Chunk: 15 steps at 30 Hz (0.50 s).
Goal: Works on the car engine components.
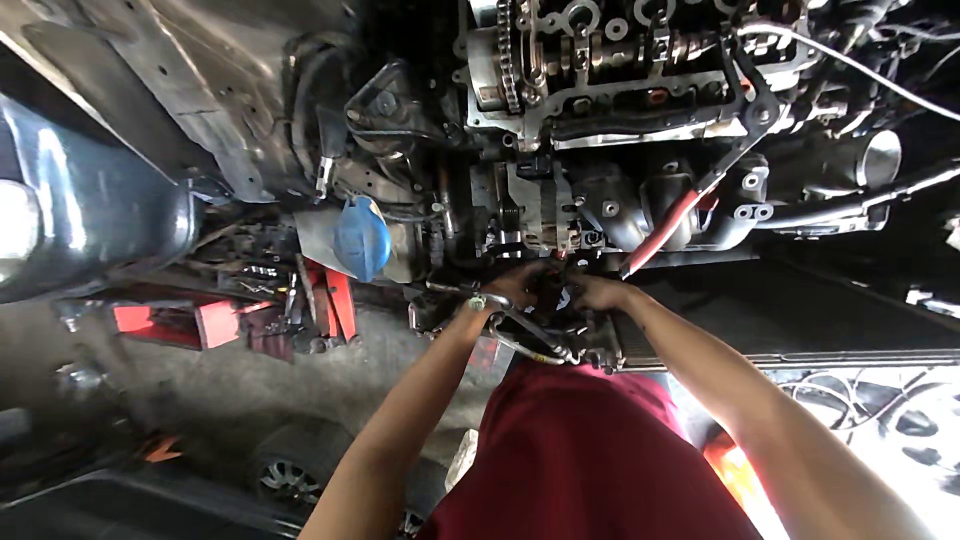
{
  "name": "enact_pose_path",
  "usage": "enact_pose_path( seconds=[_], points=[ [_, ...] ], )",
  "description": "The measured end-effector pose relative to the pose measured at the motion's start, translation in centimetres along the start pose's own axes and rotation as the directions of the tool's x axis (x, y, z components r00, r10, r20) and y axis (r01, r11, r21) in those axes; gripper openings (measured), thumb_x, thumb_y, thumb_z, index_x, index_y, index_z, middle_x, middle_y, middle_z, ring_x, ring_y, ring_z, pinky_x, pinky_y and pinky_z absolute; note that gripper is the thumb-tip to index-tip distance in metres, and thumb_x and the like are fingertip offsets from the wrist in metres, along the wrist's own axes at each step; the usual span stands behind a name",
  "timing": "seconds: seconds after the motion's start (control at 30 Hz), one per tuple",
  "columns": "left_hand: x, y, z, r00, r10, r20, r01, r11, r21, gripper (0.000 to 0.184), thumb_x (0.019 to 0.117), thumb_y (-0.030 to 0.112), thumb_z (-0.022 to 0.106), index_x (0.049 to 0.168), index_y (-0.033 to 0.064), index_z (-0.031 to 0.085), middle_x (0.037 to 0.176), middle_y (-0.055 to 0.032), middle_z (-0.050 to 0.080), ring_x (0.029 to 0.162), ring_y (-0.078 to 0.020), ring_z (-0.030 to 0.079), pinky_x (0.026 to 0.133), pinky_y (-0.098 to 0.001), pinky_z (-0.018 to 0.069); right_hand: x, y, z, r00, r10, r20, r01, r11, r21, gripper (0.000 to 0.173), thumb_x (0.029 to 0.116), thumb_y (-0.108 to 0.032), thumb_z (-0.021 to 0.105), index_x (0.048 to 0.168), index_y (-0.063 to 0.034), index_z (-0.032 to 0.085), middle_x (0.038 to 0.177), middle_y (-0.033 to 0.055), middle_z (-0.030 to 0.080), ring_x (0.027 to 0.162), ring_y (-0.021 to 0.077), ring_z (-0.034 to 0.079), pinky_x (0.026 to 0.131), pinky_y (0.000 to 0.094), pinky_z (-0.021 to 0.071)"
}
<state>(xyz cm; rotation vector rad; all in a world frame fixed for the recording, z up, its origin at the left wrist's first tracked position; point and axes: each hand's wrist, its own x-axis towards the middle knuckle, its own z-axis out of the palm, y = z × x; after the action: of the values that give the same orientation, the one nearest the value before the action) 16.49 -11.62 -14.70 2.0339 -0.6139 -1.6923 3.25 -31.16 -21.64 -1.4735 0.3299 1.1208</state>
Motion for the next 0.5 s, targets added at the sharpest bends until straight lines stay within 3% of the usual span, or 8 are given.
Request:
enact_pose_path(
  seconds=[0.1,0.23,0.37,0.5],
  points=[
    [0.7,1.0,-0.1,1.000,-0.002,0.012,-0.002,0.952,0.307,0.063,0.0849,0.002,0.073,0.144,0.0151,0.055,0.118,-0.0245,0.068,0.104,-0.0435,0.066,0.085,-0.0636,0.0521,0.1,0.2,0.0,1.000,0.005,-0.001,-0.005,1.000,0.005,0.066,0.0922,-0.002,0.067,0.153,-0.0090,0.042,0.130,0.0256,0.061,0.112,0.0337,0.063,0.098,0.0530,0.0498],
    [2.2,2.2,0.3,0.992,-0.120,0.043,0.058,0.726,0.685,0.069,0.0857,0.018,0.075,0.150,0.0263,0.051,0.115,-0.0210,0.070,0.107,-0.0436,0.066,0.089,-0.0655,0.0496,0.7,0.7,0.1,1.000,0.001,-0.017,-0.002,1.000,-0.018,0.064,0.0918,-0.002,0.066,0.152,-0.0097,0.044,0.128,0.0237,0.062,0.110,0.0325,0.064,0.096,0.0522,0.0509],
    [1.9,2.4,0.4,0.991,-0.128,0.044,0.048,0.638,0.768,0.063,0.0872,0.017,0.074,0.147,0.0247,0.054,0.120,-0.0221,0.068,0.108,-0.0451,0.066,0.090,-0.0648,0.0496,0.2,-0.2,0.0,1.000,-0.003,-0.021,0.001,0.994,-0.105,0.066,0.0948,-0.002,0.064,0.156,-0.0076,0.039,0.133,0.0282,0.059,0.116,0.0394,0.062,0.100,0.0565,0.0486],
    [1.9,3.0,0.5,0.987,-0.156,0.039,0.055,0.556,0.829,0.056,0.0940,0.011,0.066,0.146,0.0262,0.054,0.125,-0.0218,0.067,0.108,-0.0445,0.066,0.092,-0.0620,0.0502,0.5,-0.1,0.2,0.999,-0.001,-0.040,-0.004,0.993,-0.120,0.066,0.0933,-0.002,0.067,0.154,-0.0082,0.043,0.135,0.0274,0.059,0.119,0.0403,0.061,0.102,0.0577,0.0478]
  ],
)
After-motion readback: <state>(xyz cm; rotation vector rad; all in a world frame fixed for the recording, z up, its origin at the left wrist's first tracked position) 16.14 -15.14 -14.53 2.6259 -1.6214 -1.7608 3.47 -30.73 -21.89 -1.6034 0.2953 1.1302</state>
